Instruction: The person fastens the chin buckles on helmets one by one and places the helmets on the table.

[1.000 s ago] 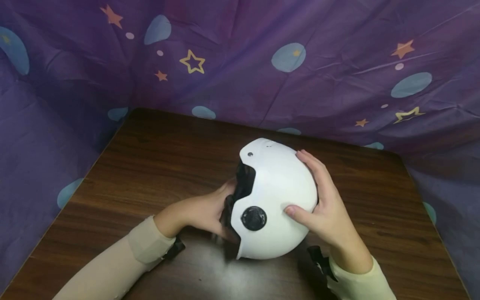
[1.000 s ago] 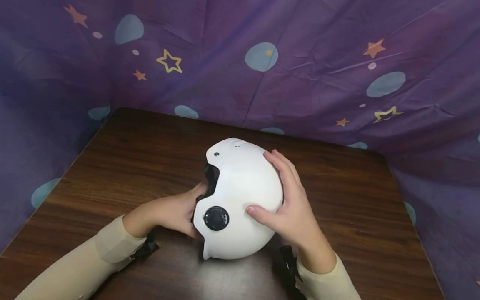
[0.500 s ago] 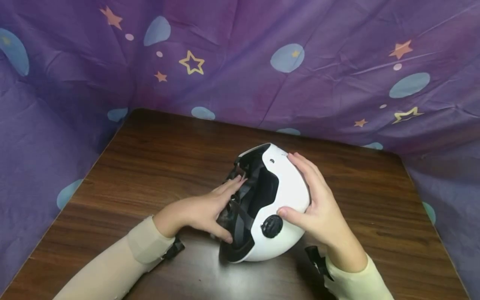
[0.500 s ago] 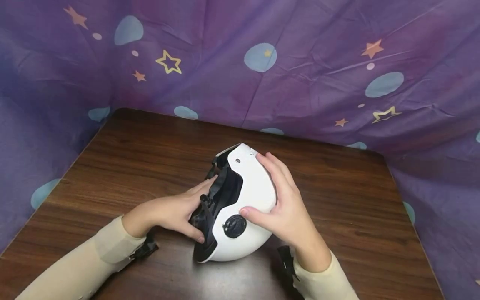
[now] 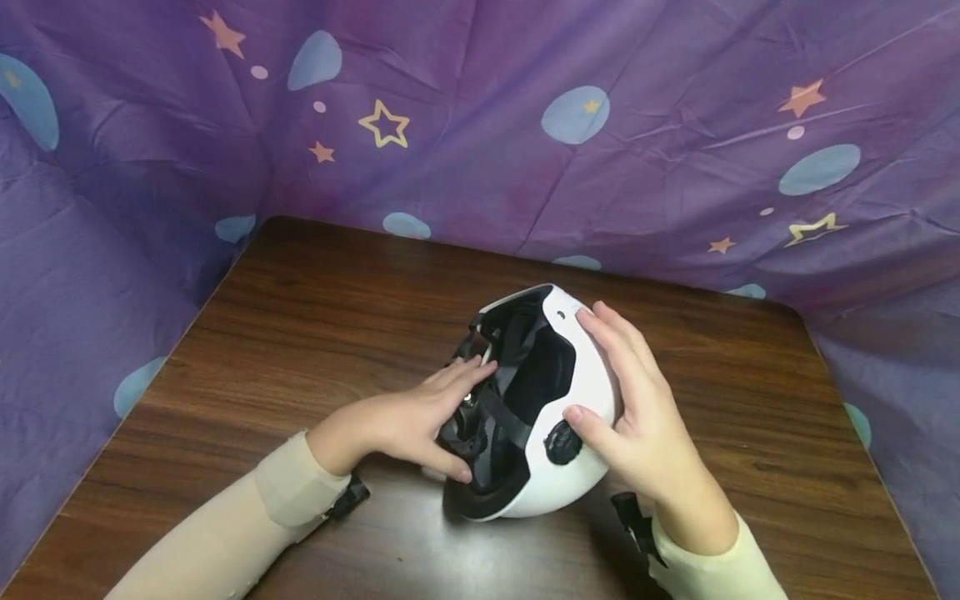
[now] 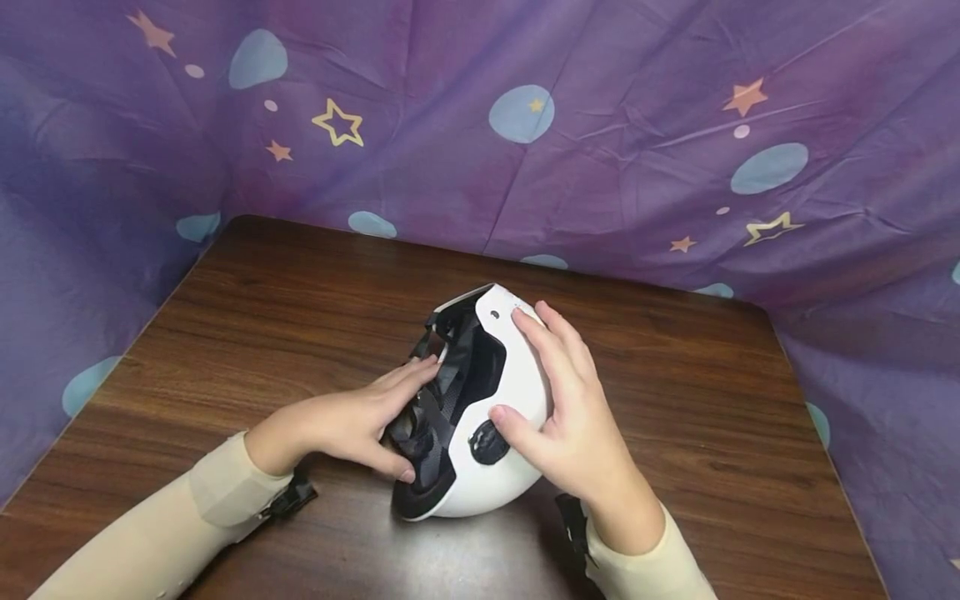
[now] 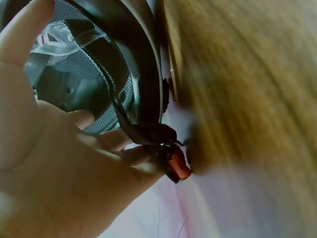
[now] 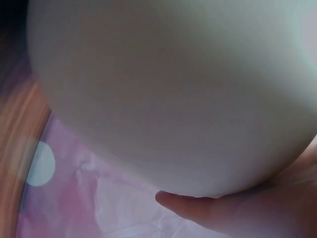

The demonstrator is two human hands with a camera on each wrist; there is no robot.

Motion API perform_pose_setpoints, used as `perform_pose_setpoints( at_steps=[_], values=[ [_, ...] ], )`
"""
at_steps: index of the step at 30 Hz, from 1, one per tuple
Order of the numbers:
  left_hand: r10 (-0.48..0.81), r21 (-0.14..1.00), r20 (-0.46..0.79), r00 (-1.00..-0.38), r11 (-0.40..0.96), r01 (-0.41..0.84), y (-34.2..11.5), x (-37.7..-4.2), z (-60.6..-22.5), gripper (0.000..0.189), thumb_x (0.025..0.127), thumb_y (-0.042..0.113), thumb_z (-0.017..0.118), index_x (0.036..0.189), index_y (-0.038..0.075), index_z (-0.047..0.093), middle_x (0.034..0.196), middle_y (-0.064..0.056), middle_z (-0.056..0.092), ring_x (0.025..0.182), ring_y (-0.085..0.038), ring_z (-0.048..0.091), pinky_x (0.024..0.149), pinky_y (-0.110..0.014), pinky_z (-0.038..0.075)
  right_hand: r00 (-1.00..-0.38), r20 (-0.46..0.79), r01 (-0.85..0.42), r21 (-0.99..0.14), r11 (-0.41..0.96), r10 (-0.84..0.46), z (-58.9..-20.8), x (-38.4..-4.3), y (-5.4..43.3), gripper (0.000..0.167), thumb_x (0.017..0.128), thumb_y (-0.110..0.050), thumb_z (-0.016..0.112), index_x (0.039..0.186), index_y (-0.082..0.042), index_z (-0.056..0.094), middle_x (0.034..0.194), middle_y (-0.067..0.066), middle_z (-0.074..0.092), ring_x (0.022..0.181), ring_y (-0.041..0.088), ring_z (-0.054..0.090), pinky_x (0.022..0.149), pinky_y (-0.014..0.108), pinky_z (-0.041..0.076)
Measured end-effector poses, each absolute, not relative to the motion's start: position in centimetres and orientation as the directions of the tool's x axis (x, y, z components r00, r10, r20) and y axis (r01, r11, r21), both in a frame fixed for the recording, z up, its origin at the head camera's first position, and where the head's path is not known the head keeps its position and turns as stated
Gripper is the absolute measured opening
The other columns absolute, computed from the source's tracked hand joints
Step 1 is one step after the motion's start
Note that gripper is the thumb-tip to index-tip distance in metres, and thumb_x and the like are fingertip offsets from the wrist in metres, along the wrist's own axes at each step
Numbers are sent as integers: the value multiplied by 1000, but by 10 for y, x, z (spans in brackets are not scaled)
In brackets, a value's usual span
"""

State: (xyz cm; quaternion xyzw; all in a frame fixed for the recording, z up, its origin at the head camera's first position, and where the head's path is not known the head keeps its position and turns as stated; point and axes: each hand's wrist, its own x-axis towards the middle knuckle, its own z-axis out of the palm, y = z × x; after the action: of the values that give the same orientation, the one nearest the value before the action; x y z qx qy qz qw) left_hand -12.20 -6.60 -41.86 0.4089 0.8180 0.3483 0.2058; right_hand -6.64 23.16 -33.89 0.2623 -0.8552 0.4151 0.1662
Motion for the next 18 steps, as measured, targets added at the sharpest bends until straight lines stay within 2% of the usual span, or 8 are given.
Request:
perform_pose_setpoints(
  at_steps=[3,6,10,13,15,18],
  values=[
    [813,722,-57,-579,435,539,-66,-121,-418,132,78,46,93,172,11,7,175,-27,3,160,-48,3,125,-65,14,-802,509,-594,-620,513,-313,-337,-65,230,86,80,-21,81,159,-12,51,166,11,41,151,35,39,120,35,32],
    [815,705,-66,-575,446,552,-66,-120,-418,130,79,48,92,172,12,8,175,-27,3,160,-48,2,125,-66,14,-793,519,-605,-606,517,-319,-333,-60,227,87,79,-22,81,159,-10,50,166,12,40,152,36,38,122,37,30],
    [816,700,-71,-574,451,554,-66,-119,-416,129,81,50,91,173,15,9,176,-25,2,160,-48,1,125,-68,13,-754,568,-643,-532,552,-331,-326,-47,216,86,88,-48,81,157,-6,51,167,19,38,154,42,32,126,54,23],
    [813,698,-73,-578,456,552,-66,-119,-417,128,81,53,90,173,16,10,176,-23,1,160,-48,2,124,-70,14,-738,587,-646,-474,598,-331,-324,-39,208,88,90,-64,76,154,-7,55,167,21,37,155,46,27,124,66,21],
    [811,699,-73,-580,457,550,-66,-118,-418,127,82,54,90,173,16,10,177,-23,2,160,-49,2,124,-71,14,-738,592,-636,-446,630,-326,-325,-38,206,85,87,-58,81,153,-10,57,168,21,36,155,47,27,122,69,23],
    [812,698,-65,-580,452,555,-66,-118,-419,125,83,54,89,173,15,11,177,-23,2,160,-50,3,124,-71,14,-734,600,-627,-418,658,-318,-326,-39,206,82,78,-40,87,151,-12,61,168,22,36,154,49,29,121,71,24]
  ],
)
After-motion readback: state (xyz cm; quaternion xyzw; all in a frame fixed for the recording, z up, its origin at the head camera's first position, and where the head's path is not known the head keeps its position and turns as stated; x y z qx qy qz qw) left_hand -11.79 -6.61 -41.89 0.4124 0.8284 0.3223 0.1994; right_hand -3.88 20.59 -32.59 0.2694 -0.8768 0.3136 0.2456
